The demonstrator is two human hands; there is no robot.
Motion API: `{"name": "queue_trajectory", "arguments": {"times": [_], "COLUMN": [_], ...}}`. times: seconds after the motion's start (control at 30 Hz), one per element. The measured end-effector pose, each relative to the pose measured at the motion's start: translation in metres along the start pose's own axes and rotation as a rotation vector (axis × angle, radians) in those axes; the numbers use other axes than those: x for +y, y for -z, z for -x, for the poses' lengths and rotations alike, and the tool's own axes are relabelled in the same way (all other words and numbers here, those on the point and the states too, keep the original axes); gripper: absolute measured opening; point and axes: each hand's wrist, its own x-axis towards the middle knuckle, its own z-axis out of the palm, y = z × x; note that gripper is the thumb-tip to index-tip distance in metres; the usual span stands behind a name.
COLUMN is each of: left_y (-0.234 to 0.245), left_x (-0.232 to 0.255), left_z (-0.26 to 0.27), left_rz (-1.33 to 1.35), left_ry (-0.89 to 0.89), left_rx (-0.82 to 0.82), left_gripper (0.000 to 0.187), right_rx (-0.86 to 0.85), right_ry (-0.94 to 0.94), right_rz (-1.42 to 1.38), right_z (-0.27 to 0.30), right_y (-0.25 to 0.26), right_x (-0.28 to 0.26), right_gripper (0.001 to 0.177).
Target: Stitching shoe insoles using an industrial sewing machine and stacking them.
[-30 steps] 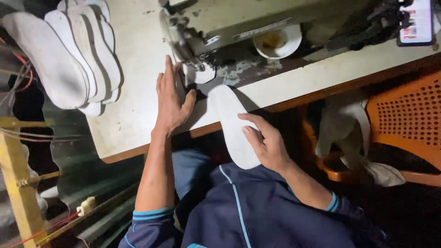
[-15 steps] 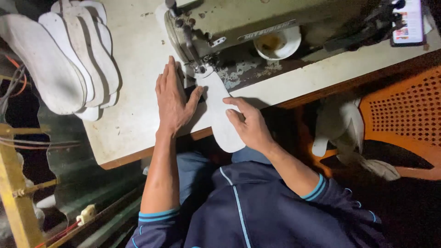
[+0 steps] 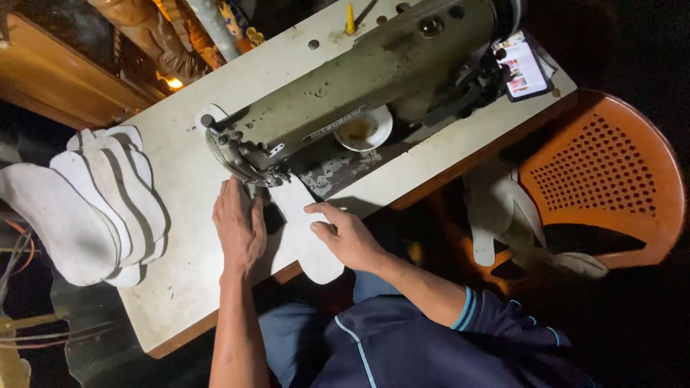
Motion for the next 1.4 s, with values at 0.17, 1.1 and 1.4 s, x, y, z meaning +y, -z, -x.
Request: {"name": "queue_trajectory", "arguments": {"times": [0.17,1.1,1.4], "left_y": [-0.007,0.007,0.032], "left_x": [-0.029,-0.095,-0.076], "left_z": [-0.019,-0.038,0.035], "left_rz": [-0.167,-0.189,-0.348], "left_ry": [-0.083,0.046,-0.009], "left_rx": [-0.063,0.166,0.356], "left_gripper": [0.054,0.020,0.029], "right_rx": [-0.052,0.108,0.019], "right_ry": [-0.014,0.730,0.891], "right_rz": [0.055,0.851,0.734], "right_z": [0.003,0.006,-0.010], "right_y": [0.006,0.018,0.026], "right_x": [-0.021,-0.013,-0.010], "right_gripper": [0.047,0.036,0.034]}}
